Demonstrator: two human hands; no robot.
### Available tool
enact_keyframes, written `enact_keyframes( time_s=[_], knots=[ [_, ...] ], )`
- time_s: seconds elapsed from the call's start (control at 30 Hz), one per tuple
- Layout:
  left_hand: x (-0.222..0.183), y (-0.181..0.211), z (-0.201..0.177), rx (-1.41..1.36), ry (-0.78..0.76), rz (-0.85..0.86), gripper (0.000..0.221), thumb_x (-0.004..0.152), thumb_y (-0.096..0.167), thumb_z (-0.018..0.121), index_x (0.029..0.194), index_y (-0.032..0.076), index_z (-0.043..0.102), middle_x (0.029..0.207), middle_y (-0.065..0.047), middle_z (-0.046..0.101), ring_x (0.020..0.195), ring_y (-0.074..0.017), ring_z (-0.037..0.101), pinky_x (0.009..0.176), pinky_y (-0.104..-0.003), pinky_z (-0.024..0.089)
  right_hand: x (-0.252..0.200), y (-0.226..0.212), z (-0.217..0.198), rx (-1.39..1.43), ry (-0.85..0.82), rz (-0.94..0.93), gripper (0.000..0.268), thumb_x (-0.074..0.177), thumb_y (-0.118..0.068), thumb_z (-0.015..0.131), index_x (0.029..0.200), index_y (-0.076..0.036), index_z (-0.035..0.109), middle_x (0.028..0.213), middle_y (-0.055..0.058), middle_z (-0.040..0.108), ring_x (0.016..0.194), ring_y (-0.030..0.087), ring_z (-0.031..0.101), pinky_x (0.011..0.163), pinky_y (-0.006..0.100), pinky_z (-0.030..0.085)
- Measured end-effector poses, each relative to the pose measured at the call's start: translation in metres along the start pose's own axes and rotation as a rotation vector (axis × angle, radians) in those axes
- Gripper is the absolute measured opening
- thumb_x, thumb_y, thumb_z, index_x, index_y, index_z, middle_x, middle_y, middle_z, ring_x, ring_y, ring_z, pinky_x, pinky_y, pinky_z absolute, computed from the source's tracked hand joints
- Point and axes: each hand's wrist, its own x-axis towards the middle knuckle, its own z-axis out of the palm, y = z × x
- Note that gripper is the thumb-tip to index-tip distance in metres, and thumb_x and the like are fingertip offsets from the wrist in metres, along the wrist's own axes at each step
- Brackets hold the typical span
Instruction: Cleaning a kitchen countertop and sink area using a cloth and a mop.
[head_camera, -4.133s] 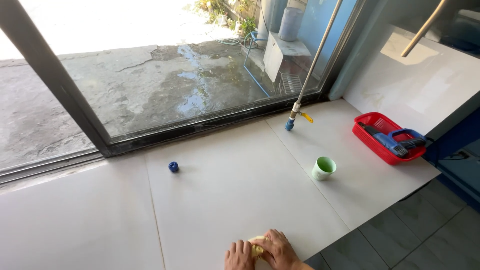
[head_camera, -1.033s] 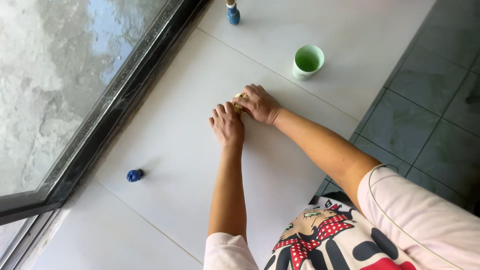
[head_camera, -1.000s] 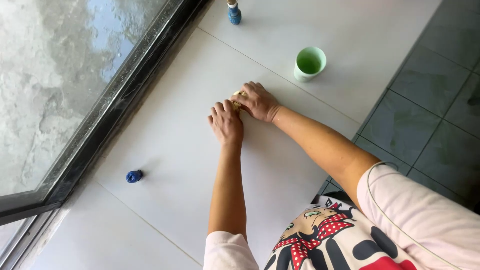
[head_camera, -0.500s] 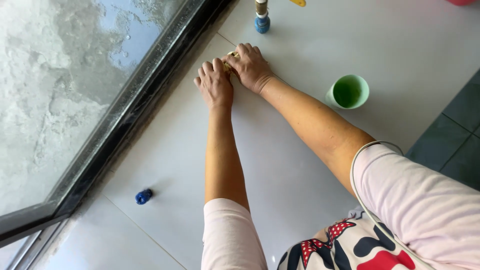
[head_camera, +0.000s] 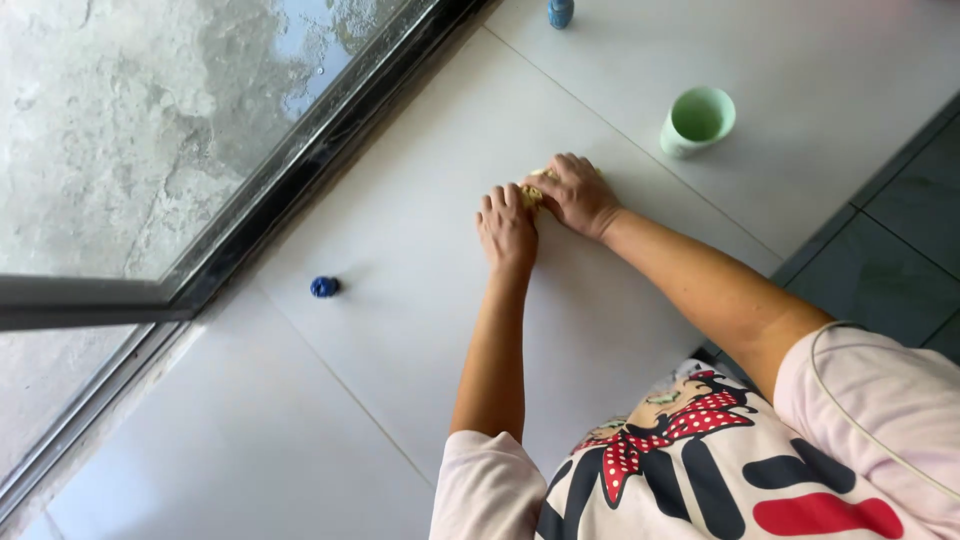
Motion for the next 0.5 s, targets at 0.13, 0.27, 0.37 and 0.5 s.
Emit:
enact_keyframes(
  time_s=[0.13, 0.27, 0.37, 0.5],
  knots=[
    [-0.086, 0.01, -0.016, -0.05, -0.037, 0.051, 0.034, 0.086, 0.025, 0.075, 0.11, 0.01, 0.057, 0.108, -0.008, 0.061, 0.104, -0.0293, 0.057, 0.085, -0.045, 0.044, -0.066, -0.05, -0.029, 0.024, -0.021, 0.043, 0.029, 0.091, -0.02, 0.07, 0.121, -0.023, 0.07, 0.104, 0.008, 0.06, 0.1, 0.031, 0.06, 0.092, 0.046, 0.049],
    [-0.164, 0.009, -0.04, -0.104, -0.063, 0.11, 0.033, 0.086, 0.026, 0.075, 0.108, 0.01, 0.057, 0.107, -0.008, 0.06, 0.103, -0.0299, 0.057, 0.084, -0.045, 0.044, -0.128, -0.109, -0.044, -0.019, -0.001, 0.051, 0.029, 0.092, -0.017, 0.071, 0.12, -0.023, 0.071, 0.103, 0.008, 0.059, 0.098, 0.031, 0.061, 0.091, 0.045, 0.051],
    [-0.222, -0.007, -0.067, -0.152, -0.074, 0.144, 0.032, 0.087, 0.026, 0.075, 0.107, 0.009, 0.057, 0.106, -0.008, 0.06, 0.102, -0.0307, 0.056, 0.083, -0.044, 0.044, -0.159, -0.165, -0.053, 0.025, -0.014, 0.071, 0.03, 0.088, -0.017, 0.072, 0.118, -0.023, 0.07, 0.101, 0.007, 0.058, 0.098, 0.03, 0.061, 0.091, 0.045, 0.051],
    [-0.284, -0.041, -0.101, -0.168, -0.088, 0.159, 0.03, 0.089, 0.024, 0.074, 0.107, 0.009, 0.057, 0.106, -0.008, 0.06, 0.102, -0.0306, 0.057, 0.084, -0.044, 0.044, -0.186, -0.236, -0.052, 0.026, -0.047, 0.074, 0.033, 0.086, -0.016, 0.073, 0.119, -0.023, 0.07, 0.098, 0.006, 0.058, 0.095, 0.029, 0.061, 0.089, 0.044, 0.051]
  ],
)
